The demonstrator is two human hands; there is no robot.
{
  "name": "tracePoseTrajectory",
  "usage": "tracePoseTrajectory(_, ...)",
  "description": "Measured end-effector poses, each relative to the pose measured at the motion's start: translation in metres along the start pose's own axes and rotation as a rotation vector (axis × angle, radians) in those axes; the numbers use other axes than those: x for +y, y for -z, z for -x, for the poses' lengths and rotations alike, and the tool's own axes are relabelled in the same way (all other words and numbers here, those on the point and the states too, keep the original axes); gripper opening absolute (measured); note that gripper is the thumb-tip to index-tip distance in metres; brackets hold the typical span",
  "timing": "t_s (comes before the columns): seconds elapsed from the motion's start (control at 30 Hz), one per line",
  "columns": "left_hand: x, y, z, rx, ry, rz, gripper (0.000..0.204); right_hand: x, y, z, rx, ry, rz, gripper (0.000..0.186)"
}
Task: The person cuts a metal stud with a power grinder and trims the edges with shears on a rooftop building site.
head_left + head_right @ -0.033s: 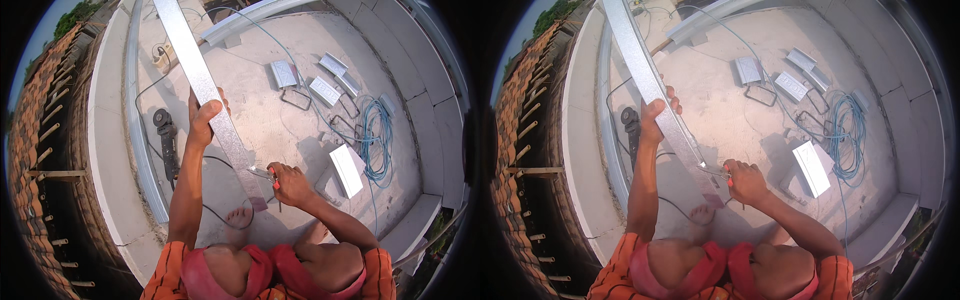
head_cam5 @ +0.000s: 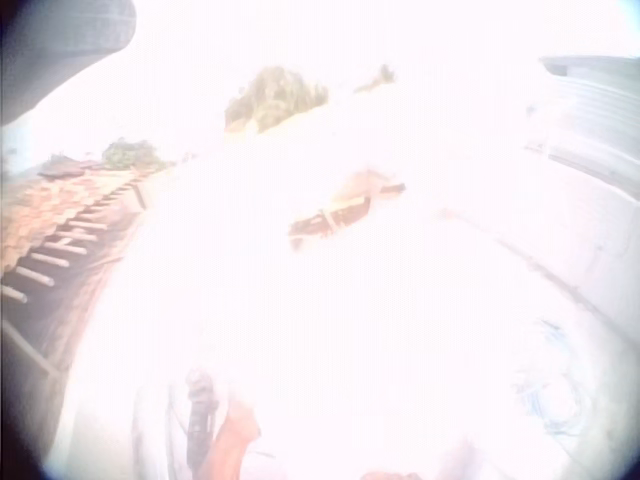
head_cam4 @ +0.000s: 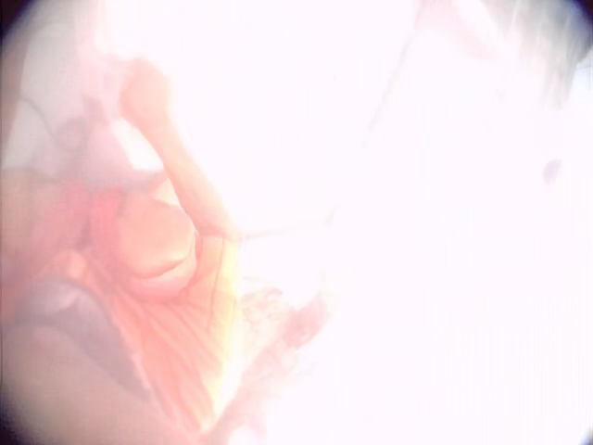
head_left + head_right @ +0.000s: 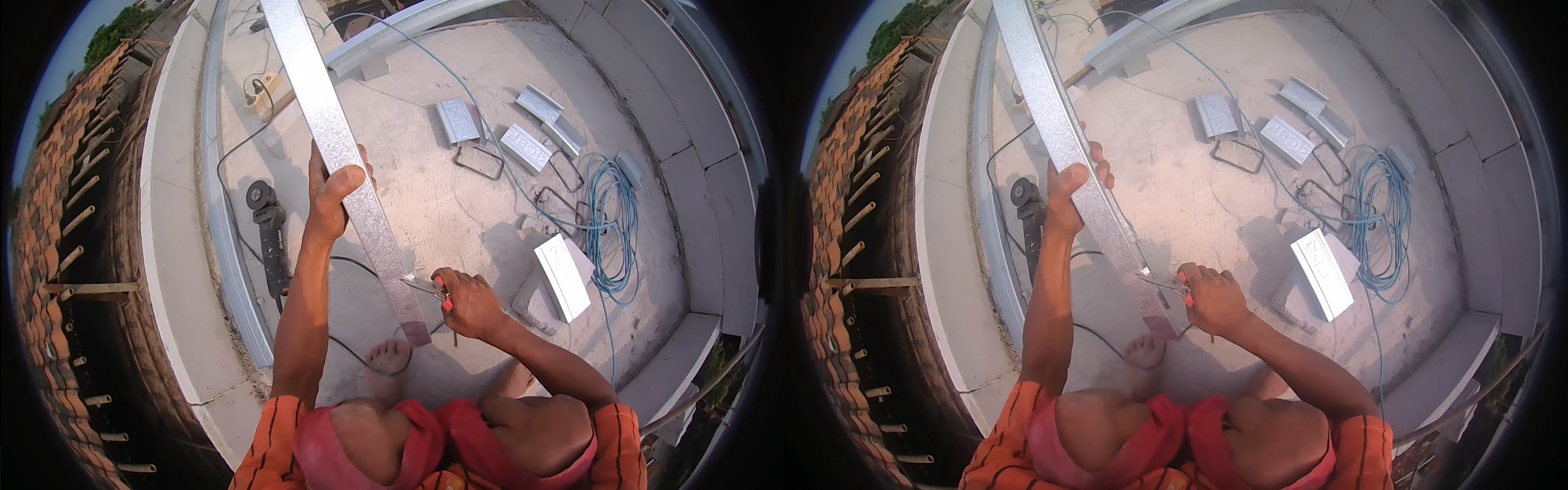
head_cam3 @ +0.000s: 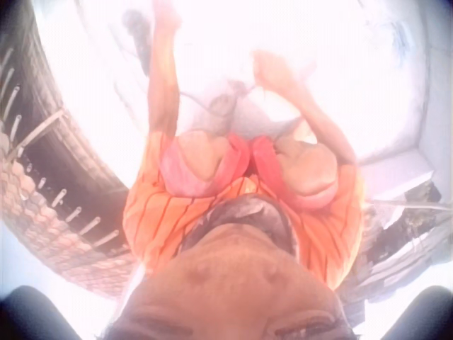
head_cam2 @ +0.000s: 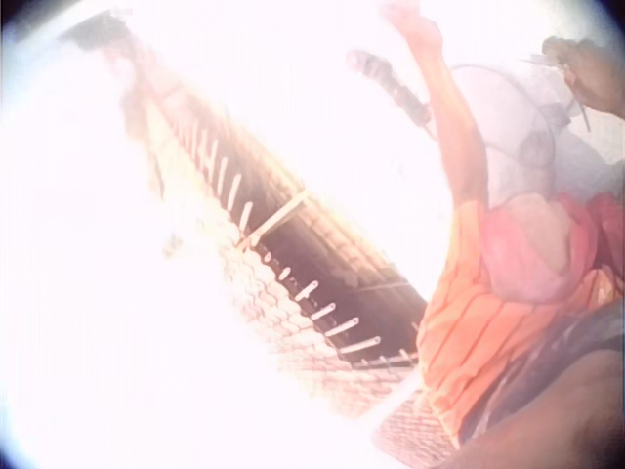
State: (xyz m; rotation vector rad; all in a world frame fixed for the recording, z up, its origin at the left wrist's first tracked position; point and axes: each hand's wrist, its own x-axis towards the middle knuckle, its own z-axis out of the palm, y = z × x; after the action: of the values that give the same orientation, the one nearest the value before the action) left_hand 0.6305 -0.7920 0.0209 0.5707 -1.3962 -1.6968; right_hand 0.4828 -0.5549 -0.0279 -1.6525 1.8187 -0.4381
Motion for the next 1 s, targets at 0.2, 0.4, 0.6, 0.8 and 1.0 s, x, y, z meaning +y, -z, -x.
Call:
tracePoseTrajectory(0.2,-0.02,-0.02,-0.023,-0.153,0.024,-0.172,0.09,-0.004,-0.023,0.014,0.025,-0.117,-0.221,0.038)
tracePoseTrajectory(0.4,-0.037,-0.065,-0.038,-0.286,0.128,-0.178,0.081,0.021,-0.04,0.026,0.15,-0.069,-0.49,0.043)
tracePoseTrajectory(0.6,-0.07,-0.108,-0.051,-0.425,0.334,-0.176,0.082,0.032,-0.045,0.044,0.13,-0.248,-0.573,0.038)
tracePoseTrajectory(0.8,-0.111,-0.156,-0.054,-0.517,0.438,-0.24,0.101,0.046,-0.066,0.052,0.107,-0.339,-0.577,0.024)
tracePoseTrajectory(1.0,-0.14,-0.174,-0.042,-0.689,0.564,-0.233,0.09,0.042,-0.089,0.057,0.055,-0.377,-0.703,0.022)
